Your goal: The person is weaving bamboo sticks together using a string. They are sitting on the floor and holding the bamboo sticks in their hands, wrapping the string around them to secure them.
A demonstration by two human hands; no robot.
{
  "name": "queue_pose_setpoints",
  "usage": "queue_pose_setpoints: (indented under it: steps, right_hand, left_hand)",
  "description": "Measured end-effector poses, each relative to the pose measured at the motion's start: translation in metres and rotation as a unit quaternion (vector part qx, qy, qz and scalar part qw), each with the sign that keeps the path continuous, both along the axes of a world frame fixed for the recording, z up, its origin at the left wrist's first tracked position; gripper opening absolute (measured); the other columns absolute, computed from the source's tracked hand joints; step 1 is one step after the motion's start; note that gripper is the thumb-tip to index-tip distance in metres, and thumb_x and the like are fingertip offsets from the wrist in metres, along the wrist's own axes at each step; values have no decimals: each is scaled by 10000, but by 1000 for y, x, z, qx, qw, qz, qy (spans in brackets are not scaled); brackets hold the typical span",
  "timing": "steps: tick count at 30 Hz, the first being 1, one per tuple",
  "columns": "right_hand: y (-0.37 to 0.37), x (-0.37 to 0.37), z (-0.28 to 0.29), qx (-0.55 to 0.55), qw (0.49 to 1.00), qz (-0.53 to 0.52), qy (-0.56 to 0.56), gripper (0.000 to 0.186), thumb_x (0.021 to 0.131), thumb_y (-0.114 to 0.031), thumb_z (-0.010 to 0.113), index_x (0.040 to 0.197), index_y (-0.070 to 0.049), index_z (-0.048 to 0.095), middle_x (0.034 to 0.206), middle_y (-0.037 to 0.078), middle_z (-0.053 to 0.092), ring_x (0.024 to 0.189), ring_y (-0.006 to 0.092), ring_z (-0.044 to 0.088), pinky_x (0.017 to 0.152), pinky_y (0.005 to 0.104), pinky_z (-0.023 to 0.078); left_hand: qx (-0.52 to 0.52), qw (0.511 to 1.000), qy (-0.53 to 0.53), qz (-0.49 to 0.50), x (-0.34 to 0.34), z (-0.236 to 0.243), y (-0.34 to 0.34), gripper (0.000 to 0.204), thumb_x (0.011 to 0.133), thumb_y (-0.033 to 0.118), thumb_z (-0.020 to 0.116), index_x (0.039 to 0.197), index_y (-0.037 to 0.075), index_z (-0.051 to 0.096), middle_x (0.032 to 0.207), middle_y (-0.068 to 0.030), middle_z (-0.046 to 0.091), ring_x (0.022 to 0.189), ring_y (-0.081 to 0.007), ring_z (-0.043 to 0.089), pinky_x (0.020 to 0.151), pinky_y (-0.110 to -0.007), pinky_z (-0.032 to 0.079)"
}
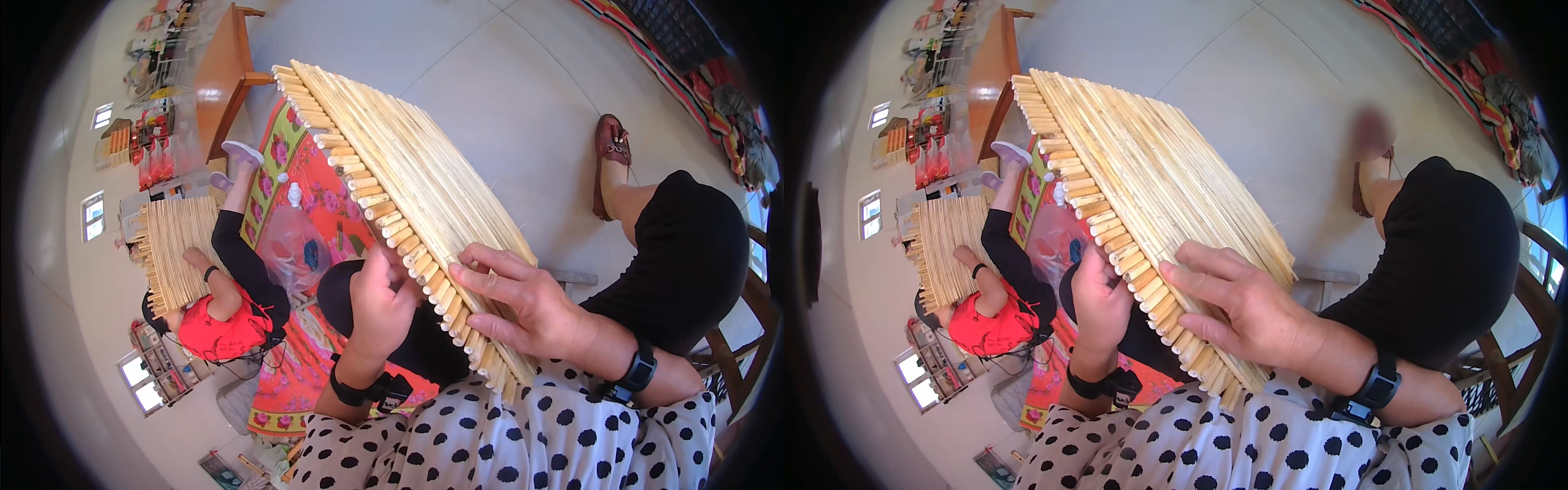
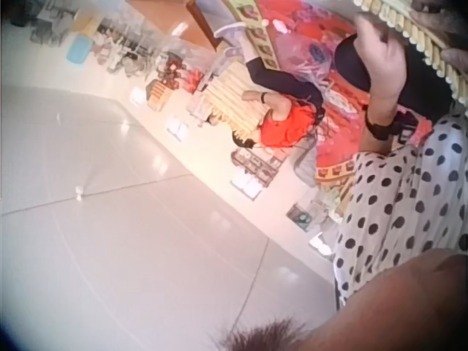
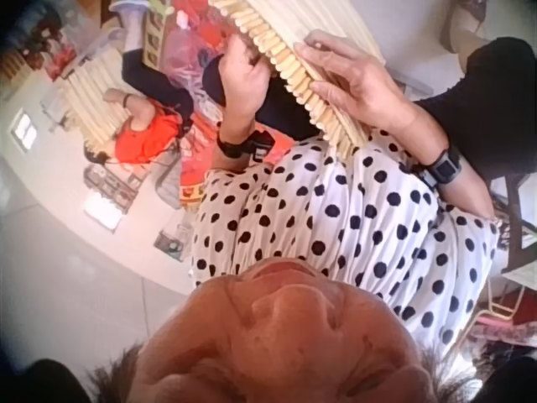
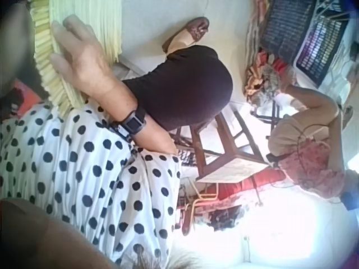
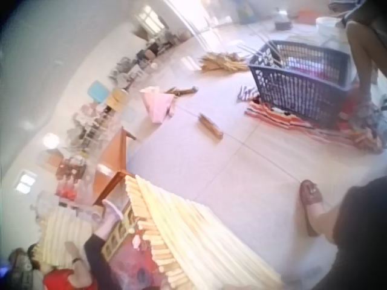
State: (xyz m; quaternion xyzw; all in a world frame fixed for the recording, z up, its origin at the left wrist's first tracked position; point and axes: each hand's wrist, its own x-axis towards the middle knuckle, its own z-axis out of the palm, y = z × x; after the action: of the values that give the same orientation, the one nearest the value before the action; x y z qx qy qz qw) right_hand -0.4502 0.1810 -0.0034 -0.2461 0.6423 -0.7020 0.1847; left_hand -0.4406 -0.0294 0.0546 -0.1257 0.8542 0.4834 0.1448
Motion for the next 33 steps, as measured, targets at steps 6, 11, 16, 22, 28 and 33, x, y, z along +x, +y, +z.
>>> queue_pose_setpoints:
  steps: [6,11,16,22,28,33]
  right_hand:
    - [-1,4,-4,4,1000,-5,20,578,832,-98,699,1372,-34,504,1263,175,515,1061,325,564,941,368,458]
    - [1,3,-3,7,1000,-17,16,577,820,-132,724,1359,-69,528,1287,197,521,1115,376,539,948,388,456]
    - [-6,12,-4,-4,999,-37,9,535,835,-132,715,1342,-89,549,1303,189,532,1145,357,555,957,374,468]
    - [-12,10,-4,16,998,-53,9,501,818,-142,733,1294,-105,581,1261,180,582,1085,319,615,901,361,519]
    - [-17,12,16,75,997,-17,30,511,833,-81,699,1325,-70,557,1225,152,618,952,236,643,770,325,552]
    - [-5,20,22,168,985,-16,44,450,851,-99,678,1288,-61,578,1085,167,670,895,249,665,752,339,553]
  left_hand:
    - [53,996,-46,58,-6,10,11,405,896,-108,536,1286,-44,446,1235,-113,599,1122,-181,608,954,-296,484]
    - [109,994,-7,23,-11,10,20,414,901,-117,485,1303,-36,431,1230,-109,596,1151,-172,584,964,-287,466]
    - [126,991,38,18,0,5,5,149,882,-86,490,974,12,425,943,-109,636,771,-137,634,625,-283,511]
    - [-396,889,132,-190,-24,63,-26,279,820,11,608,1052,49,458,1132,-213,581,913,-417,611,689,-449,509]
    - [-495,722,378,-301,-94,56,-50,364,784,2,614,1135,101,598,1293,-122,529,1181,-318,534,1072,-509,363]
    - [-504,668,302,-456,-132,34,-71,65,758,65,601,792,121,604,883,2,606,953,-188,602,1086,-499,375]
